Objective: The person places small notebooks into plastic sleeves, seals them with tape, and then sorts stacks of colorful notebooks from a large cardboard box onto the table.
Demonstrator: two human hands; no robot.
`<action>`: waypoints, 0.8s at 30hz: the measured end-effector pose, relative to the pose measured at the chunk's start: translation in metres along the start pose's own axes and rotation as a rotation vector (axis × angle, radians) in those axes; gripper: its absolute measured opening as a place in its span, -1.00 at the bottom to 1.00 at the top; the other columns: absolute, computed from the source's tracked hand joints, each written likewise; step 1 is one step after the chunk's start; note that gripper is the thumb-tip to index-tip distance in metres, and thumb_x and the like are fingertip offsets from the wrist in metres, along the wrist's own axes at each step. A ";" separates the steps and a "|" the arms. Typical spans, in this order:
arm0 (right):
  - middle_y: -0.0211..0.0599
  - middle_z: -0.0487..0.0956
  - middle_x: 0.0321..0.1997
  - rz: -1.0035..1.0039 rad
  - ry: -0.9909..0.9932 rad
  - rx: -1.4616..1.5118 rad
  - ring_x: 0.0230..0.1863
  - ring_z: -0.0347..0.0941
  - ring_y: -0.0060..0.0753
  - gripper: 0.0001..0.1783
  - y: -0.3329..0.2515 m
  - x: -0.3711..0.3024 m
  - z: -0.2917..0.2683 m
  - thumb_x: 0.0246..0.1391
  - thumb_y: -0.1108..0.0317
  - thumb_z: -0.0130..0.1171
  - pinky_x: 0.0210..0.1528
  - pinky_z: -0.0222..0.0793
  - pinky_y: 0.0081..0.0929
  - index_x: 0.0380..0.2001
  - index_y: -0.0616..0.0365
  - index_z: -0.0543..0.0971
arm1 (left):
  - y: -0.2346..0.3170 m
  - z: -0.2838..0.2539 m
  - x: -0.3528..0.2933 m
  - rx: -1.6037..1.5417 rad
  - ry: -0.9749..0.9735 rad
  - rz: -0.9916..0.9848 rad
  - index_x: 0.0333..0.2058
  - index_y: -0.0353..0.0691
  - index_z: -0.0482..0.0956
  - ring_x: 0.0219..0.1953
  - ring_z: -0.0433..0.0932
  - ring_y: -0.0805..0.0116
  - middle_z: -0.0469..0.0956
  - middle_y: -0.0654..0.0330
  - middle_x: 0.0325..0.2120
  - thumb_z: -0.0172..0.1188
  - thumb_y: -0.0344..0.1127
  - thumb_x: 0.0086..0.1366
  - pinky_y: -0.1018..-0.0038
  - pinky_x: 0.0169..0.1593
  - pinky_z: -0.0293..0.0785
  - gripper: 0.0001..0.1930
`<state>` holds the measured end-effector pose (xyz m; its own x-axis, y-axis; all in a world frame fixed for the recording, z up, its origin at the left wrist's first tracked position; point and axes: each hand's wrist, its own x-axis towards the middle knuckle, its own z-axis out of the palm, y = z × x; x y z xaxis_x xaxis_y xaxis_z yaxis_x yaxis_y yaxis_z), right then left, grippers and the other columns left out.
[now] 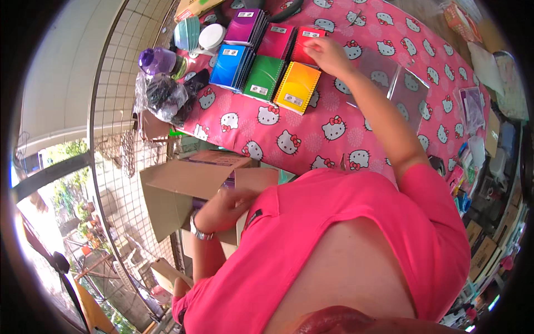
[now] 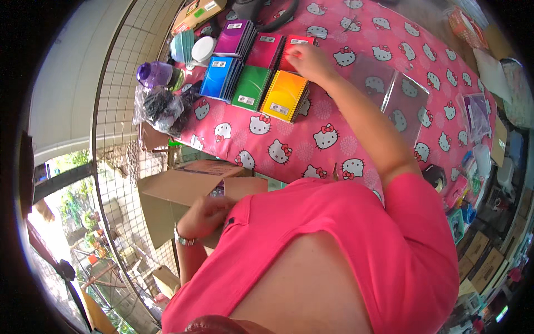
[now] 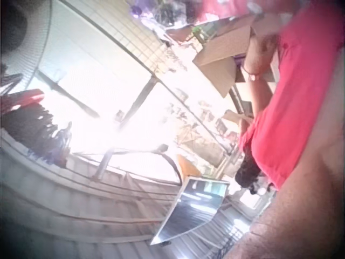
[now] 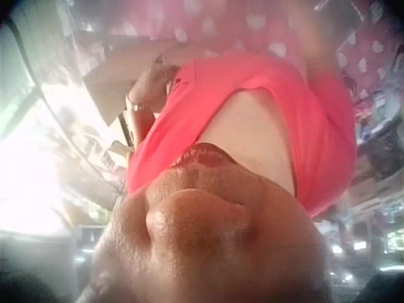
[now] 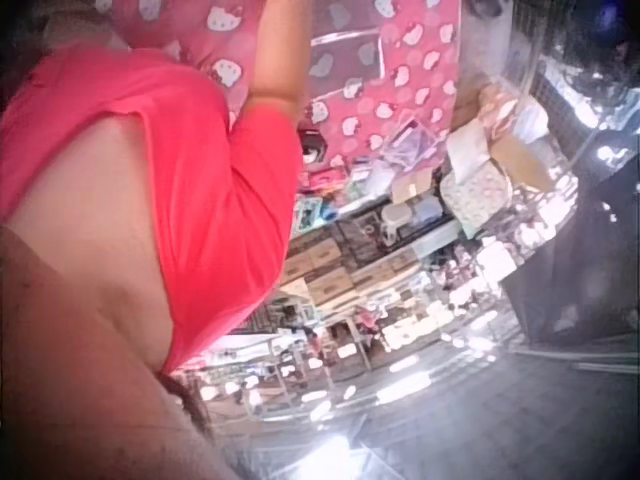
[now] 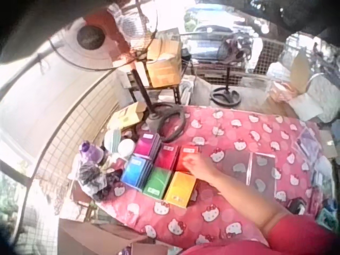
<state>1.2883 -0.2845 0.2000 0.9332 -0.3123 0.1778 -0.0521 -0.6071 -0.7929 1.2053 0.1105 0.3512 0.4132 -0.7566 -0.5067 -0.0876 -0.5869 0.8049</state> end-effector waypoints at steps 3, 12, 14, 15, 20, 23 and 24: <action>-0.14 0.53 -0.13 0.071 0.025 -0.313 -0.05 0.45 -0.19 -0.56 -0.011 0.054 0.040 -0.02 -0.01 0.17 0.02 0.33 -0.23 -0.22 0.12 0.57 | 0.005 -0.051 0.077 0.184 0.525 0.063 -0.12 -0.34 0.52 -0.34 0.53 0.35 0.58 -0.01 -0.30 0.04 -0.43 0.22 0.47 -0.19 0.42 -0.74; -0.28 0.38 0.08 0.294 -0.163 -0.707 0.20 0.17 -0.23 -0.33 -0.001 0.104 0.073 -0.16 -0.16 0.24 0.18 0.05 0.13 -0.08 0.11 0.51 | 0.003 -0.201 0.300 -0.171 0.990 0.102 -0.20 -0.38 0.58 -0.33 0.50 0.50 0.60 0.19 -0.34 0.15 -0.30 0.19 0.57 -0.23 0.40 -0.72; -0.25 0.40 0.03 0.283 -0.086 -0.681 0.16 0.20 -0.23 -0.29 0.001 0.103 0.075 -0.22 -0.13 0.30 0.15 0.07 0.13 -0.07 0.16 0.46 | -0.011 -0.207 0.326 -0.177 0.999 0.118 -0.22 -0.38 0.58 -0.31 0.52 0.48 0.61 0.17 -0.35 0.20 -0.28 0.14 0.56 -0.24 0.42 -0.70; -0.22 0.40 0.03 0.301 -0.062 -0.618 0.17 0.19 -0.22 -0.28 0.003 0.105 0.075 -0.23 -0.12 0.31 0.15 0.08 0.14 -0.08 0.16 0.45 | -0.015 -0.209 0.337 -0.125 0.999 0.103 -0.20 -0.36 0.58 -0.30 0.52 0.48 0.60 0.17 -0.35 0.20 -0.29 0.12 0.55 -0.23 0.41 -0.70; -0.06 0.54 -0.27 0.224 0.029 -0.088 -0.12 0.46 -0.10 -0.40 0.007 0.116 0.074 -0.26 0.18 0.33 -0.06 0.34 -0.14 -0.13 0.21 0.38 | -0.041 -0.225 0.371 0.221 0.878 0.007 -0.15 -0.34 0.56 -0.23 0.53 0.45 0.60 0.12 -0.28 0.20 -0.34 0.09 0.52 -0.17 0.43 -0.67; -0.14 0.57 -0.34 0.082 0.105 0.193 -0.28 0.53 -0.22 -0.50 -0.040 0.131 0.054 -0.24 0.33 0.32 -0.18 0.42 -0.37 -0.18 0.22 0.40 | -0.069 -0.242 0.369 0.057 0.842 0.019 -0.18 -0.33 0.57 -0.31 0.53 0.42 0.60 0.14 -0.30 0.13 -0.25 0.16 0.51 -0.24 0.42 -0.69; -0.18 0.58 -0.34 0.039 0.151 0.246 -0.32 0.54 -0.28 -0.53 -0.060 0.136 0.048 -0.24 0.37 0.33 -0.22 0.43 -0.46 -0.20 0.22 0.41 | -0.078 -0.248 0.366 -0.078 0.876 0.041 -0.21 -0.34 0.58 -0.35 0.53 0.38 0.61 0.14 -0.34 0.13 -0.21 0.17 0.49 -0.27 0.41 -0.68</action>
<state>1.4351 -0.2555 0.2436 0.8675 -0.4488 0.2144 0.0179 -0.4026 -0.9152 1.5885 -0.0496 0.1799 0.9608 -0.2643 -0.0838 -0.0684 -0.5187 0.8522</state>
